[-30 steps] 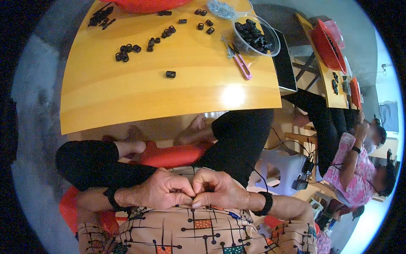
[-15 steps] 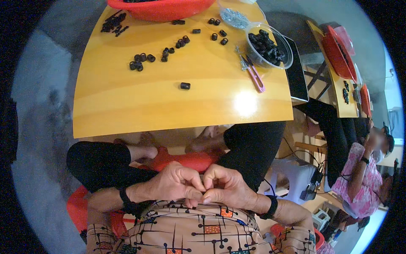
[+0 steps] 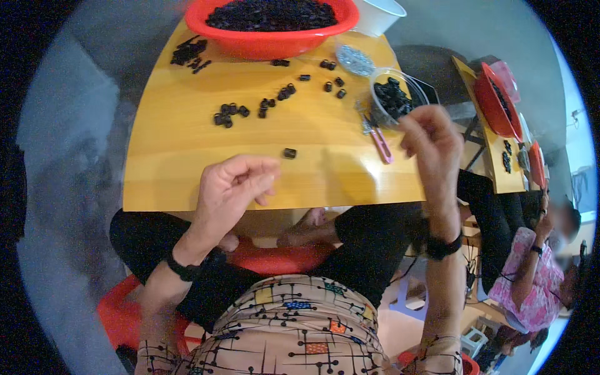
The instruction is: The recorder is manually assembling small black plastic components by inserting a white insert into the black sockets.
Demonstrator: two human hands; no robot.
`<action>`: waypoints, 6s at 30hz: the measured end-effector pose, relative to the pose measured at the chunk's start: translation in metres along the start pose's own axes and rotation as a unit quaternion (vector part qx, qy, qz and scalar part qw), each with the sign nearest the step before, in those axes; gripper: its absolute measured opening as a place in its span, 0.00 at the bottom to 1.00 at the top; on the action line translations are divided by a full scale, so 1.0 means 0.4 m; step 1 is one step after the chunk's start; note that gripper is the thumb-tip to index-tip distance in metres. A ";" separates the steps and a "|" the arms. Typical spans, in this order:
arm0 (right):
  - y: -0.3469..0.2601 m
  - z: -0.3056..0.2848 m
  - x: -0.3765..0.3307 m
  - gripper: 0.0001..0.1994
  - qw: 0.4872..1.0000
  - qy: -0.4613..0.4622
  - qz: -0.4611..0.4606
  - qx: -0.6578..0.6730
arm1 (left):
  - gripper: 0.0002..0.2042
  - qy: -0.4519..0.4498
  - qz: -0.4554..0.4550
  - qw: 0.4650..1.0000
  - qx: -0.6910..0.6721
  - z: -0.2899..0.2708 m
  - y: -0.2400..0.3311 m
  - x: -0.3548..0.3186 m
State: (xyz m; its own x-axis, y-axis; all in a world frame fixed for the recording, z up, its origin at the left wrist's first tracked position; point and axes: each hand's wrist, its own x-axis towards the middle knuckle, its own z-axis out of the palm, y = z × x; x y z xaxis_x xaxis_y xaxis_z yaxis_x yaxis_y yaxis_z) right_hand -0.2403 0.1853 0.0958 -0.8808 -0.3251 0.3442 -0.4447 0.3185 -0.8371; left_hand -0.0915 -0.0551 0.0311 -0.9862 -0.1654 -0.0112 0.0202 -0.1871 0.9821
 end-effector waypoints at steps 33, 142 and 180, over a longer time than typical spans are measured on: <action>0.032 0.283 0.062 0.09 0.934 -0.273 -0.160 -0.168 | 0.12 0.078 0.233 0.898 0.365 -0.039 -0.063 0.084; 0.117 0.119 -0.027 0.15 0.937 -0.085 0.016 -0.339 | 0.08 0.118 0.112 0.986 0.034 0.075 -0.100 0.082; 0.117 0.142 -0.013 0.03 0.945 -0.032 -0.120 -0.302 | 0.08 0.081 0.113 0.988 -0.062 0.067 -0.094 0.075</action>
State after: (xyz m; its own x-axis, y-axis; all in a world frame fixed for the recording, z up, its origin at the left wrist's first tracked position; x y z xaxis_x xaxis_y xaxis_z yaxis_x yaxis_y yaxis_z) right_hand -0.2475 0.1514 0.0307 -0.7392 -0.5000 0.4512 -0.6598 0.6721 -0.3362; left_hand -0.1262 -0.0272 -0.0011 -0.9150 -0.3679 0.1656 0.2663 -0.2425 0.9329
